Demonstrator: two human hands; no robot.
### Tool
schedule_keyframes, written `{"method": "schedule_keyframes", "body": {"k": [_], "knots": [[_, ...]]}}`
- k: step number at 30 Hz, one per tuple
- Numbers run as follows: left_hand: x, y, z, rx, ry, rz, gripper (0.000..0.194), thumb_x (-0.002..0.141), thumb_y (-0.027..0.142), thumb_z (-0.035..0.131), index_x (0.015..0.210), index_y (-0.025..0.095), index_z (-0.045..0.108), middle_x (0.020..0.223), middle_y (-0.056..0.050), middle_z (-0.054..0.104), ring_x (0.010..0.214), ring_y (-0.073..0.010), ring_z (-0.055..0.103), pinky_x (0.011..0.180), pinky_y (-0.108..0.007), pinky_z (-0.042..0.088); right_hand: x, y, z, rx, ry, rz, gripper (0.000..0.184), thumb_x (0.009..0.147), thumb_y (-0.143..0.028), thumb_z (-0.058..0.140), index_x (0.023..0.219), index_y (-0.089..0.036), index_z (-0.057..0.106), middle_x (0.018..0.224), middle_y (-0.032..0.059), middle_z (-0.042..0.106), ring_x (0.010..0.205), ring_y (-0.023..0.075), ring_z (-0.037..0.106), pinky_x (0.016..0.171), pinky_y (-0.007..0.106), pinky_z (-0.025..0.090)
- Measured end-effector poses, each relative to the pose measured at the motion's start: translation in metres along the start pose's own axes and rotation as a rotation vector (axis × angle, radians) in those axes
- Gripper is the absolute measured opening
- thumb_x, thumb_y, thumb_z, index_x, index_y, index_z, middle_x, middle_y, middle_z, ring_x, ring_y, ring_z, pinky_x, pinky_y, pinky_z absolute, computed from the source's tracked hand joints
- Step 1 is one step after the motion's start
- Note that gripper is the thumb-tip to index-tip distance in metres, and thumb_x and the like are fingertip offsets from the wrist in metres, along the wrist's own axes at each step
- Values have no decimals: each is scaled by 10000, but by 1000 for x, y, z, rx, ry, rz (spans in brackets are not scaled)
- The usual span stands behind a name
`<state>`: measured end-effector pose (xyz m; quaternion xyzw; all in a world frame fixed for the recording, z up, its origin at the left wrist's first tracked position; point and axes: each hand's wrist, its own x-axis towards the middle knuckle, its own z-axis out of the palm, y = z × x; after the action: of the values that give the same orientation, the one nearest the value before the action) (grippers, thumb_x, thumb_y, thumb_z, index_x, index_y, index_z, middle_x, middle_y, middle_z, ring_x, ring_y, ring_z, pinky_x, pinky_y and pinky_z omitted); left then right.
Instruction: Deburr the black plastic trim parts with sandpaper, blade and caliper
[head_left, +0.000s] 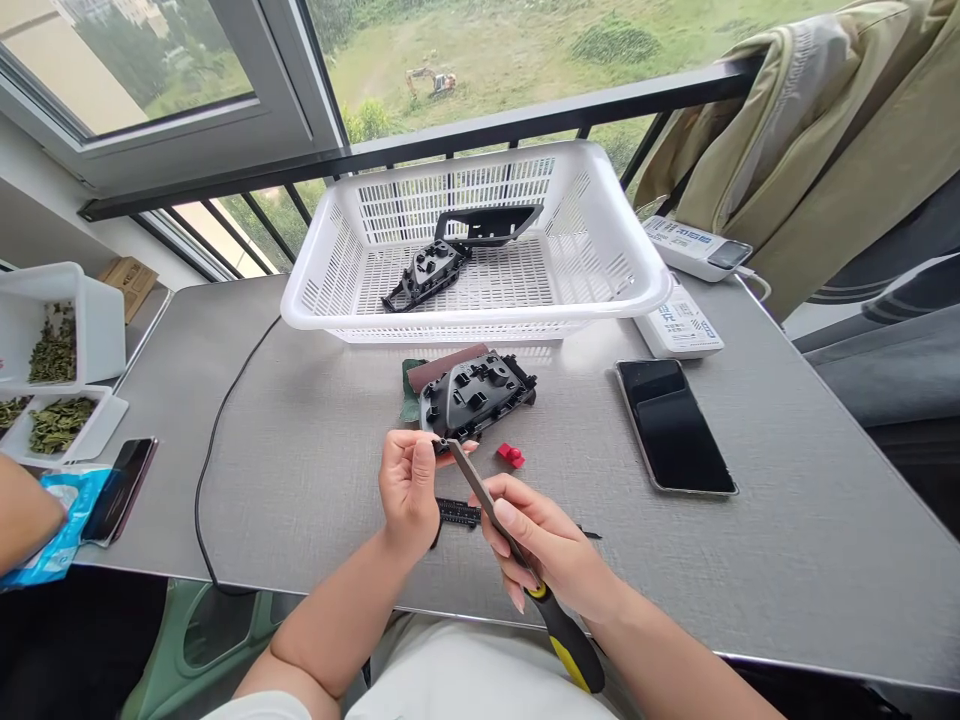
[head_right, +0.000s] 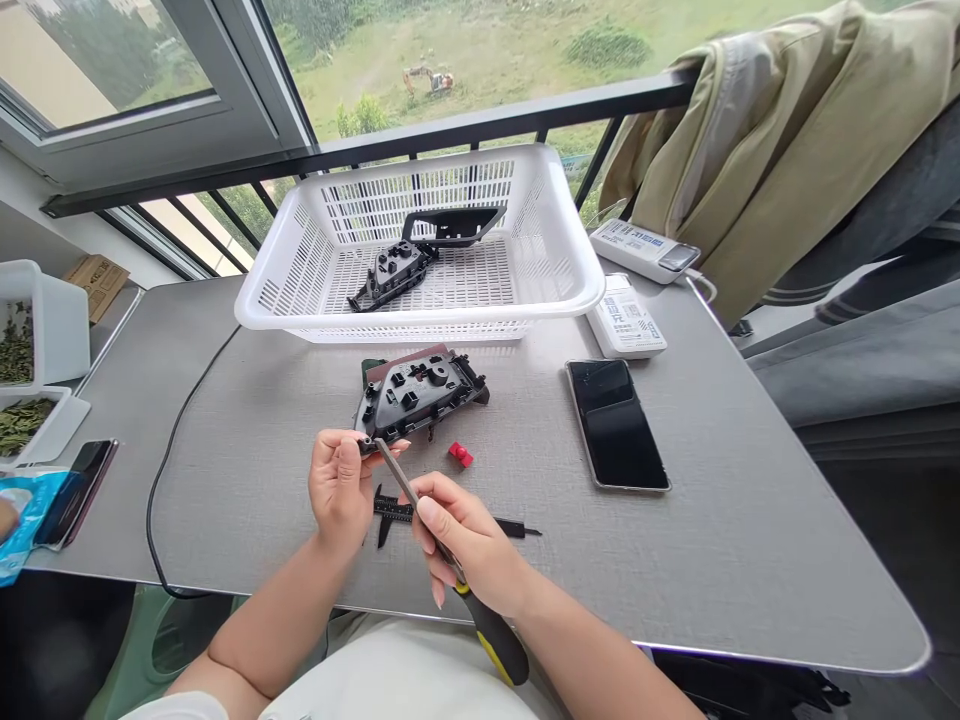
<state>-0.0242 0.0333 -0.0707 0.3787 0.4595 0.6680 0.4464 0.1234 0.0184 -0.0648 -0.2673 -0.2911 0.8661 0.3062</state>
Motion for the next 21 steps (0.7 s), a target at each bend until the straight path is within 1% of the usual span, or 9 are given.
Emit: {"method": "schedule_keyframes", "body": {"k": [5, 8, 10, 12, 14, 17, 21], "knots": [[-1, 1, -1, -19, 11, -28, 265, 860, 458, 606, 851, 203, 532, 702, 46, 607, 565, -115, 682, 595, -242, 565, -2, 1, 0, 6, -42, 15, 361, 857, -543, 602, 970, -203, 559, 629, -96, 455, 354, -9, 339, 379, 156, 490], [-1, 3, 0, -29, 20, -64, 289, 830, 470, 638, 829, 202, 532, 667, 46, 595, 558, -117, 670, 586, -241, 559, -3, 0, -2, 33, -67, -2, 362, 849, -533, 622, 970, -197, 570, 626, -92, 464, 352, -10, 337, 380, 157, 484], [0, 4, 2, -26, -2, -61, 278, 790, 417, 703, 825, 205, 528, 650, 52, 602, 556, -116, 670, 586, -234, 559, -4, -1, -4, 51, -46, -34, 358, 840, -524, 639, 962, -193, 574, 617, -90, 469, 349, -8, 327, 371, 157, 474], [1, 5, 3, -16, -32, -33, 271, 755, 327, 752, 829, 212, 518, 649, 63, 618, 562, -115, 681, 600, -228, 565, -4, -2, -5, 65, -13, -66, 345, 840, -513, 644, 958, -196, 576, 611, -87, 473, 348, -4, 321, 357, 156, 460], [2, 6, 4, -11, -37, -7, 268, 754, 271, 755, 825, 218, 503, 647, 73, 630, 555, -111, 685, 603, -223, 568, -4, -2, -7, 68, 7, -95, 329, 845, -503, 642, 961, -202, 580, 608, -86, 474, 350, -1, 320, 349, 153, 449], [3, 5, 5, -30, -9, -13, 264, 768, 287, 740, 817, 224, 489, 612, 87, 619, 503, -96, 659, 559, -206, 556, -5, -3, -8, 50, 20, -113, 320, 848, -496, 642, 971, -206, 589, 613, -82, 478, 357, 1, 330, 353, 154, 449], [5, 6, 3, -76, 54, -58, 324, 726, 351, 771, 779, 216, 481, 584, 98, 573, 459, -61, 605, 488, -150, 500, -7, -2, -7, 16, 49, -96, 341, 831, -505, 659, 968, -198, 601, 611, -78, 472, 362, 6, 325, 353, 166, 447]]}}
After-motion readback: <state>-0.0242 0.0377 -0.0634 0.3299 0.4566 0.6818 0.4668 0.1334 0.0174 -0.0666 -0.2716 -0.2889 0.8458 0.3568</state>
